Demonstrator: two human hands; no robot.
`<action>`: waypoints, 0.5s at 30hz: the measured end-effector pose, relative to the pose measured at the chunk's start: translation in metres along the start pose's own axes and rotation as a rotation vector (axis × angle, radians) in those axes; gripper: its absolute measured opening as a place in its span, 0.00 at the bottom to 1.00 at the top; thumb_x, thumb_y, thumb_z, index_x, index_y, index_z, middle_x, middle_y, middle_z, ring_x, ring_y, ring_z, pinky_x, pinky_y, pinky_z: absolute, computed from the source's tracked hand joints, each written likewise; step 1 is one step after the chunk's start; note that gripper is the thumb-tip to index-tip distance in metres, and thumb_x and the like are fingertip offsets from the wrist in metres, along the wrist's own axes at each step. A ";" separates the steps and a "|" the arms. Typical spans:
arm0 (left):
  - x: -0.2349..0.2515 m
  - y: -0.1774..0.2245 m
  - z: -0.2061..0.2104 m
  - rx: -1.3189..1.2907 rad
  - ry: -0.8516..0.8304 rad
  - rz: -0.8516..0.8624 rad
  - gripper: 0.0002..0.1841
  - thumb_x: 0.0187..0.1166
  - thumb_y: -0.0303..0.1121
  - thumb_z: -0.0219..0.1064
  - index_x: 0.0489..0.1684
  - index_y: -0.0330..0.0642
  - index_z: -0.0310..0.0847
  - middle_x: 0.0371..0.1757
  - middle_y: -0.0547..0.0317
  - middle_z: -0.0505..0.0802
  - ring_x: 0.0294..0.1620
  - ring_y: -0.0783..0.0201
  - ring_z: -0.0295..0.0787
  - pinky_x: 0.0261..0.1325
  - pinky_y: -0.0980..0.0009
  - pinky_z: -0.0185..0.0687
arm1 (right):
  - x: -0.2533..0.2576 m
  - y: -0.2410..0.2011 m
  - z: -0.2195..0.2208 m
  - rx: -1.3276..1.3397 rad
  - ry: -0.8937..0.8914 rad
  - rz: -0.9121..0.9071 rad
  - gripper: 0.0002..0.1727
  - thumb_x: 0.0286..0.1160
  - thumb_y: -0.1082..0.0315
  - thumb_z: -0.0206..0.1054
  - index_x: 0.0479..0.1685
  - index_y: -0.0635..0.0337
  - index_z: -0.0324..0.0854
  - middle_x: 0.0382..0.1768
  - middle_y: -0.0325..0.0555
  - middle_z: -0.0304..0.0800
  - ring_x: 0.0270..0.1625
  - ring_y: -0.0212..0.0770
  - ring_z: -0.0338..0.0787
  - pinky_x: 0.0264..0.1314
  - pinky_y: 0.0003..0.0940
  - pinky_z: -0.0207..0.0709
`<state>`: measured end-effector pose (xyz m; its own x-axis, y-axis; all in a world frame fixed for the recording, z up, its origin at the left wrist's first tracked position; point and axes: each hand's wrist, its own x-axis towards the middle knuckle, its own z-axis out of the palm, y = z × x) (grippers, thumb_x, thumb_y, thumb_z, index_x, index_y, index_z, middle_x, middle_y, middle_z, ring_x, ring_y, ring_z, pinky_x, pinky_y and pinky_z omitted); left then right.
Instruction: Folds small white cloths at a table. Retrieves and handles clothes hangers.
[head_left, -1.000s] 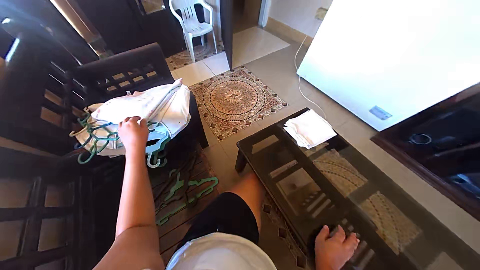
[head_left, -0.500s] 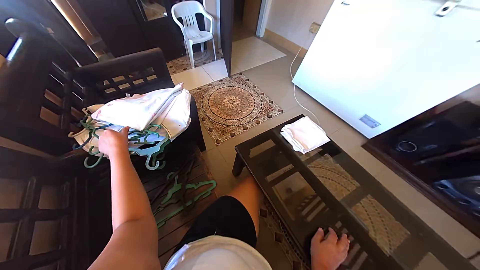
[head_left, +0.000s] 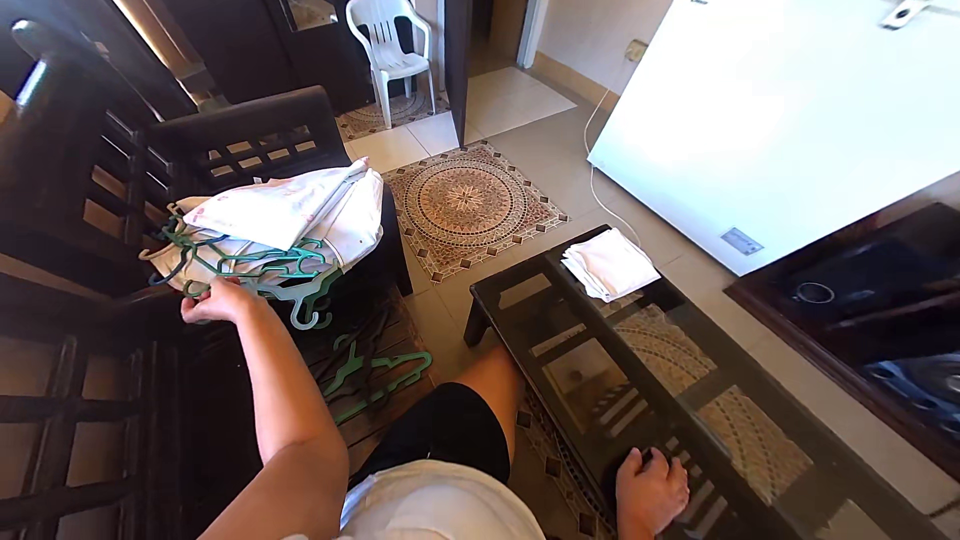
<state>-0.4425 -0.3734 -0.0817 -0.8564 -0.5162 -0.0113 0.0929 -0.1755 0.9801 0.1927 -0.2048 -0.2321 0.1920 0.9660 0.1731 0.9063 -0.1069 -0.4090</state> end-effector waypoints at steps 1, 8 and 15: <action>-0.001 0.001 0.000 0.052 -0.057 0.030 0.33 0.83 0.25 0.58 0.86 0.27 0.48 0.67 0.36 0.77 0.52 0.58 0.84 0.52 0.67 0.86 | 0.000 0.000 0.000 0.004 -0.003 0.002 0.24 0.87 0.65 0.58 0.72 0.75 0.78 0.81 0.79 0.67 0.86 0.76 0.64 0.90 0.65 0.50; -0.029 0.043 0.009 0.888 -0.565 0.347 0.31 0.79 0.49 0.72 0.67 0.27 0.80 0.75 0.18 0.75 0.80 0.25 0.67 0.81 0.34 0.60 | -0.001 0.001 -0.001 0.026 -0.001 -0.021 0.24 0.87 0.64 0.58 0.72 0.76 0.78 0.81 0.80 0.67 0.86 0.77 0.64 0.89 0.68 0.50; -0.065 0.032 0.011 -0.218 -0.165 -0.253 0.41 0.82 0.34 0.69 0.91 0.40 0.44 0.81 0.41 0.70 0.73 0.54 0.75 0.67 0.60 0.79 | -0.001 0.001 0.000 0.014 0.004 -0.008 0.24 0.87 0.64 0.57 0.72 0.75 0.78 0.81 0.79 0.67 0.86 0.76 0.65 0.89 0.66 0.50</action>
<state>-0.3898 -0.3358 -0.0476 -0.9348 -0.2945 -0.1987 -0.0417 -0.4643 0.8847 0.1937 -0.2057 -0.2330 0.1861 0.9660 0.1796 0.9025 -0.0958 -0.4199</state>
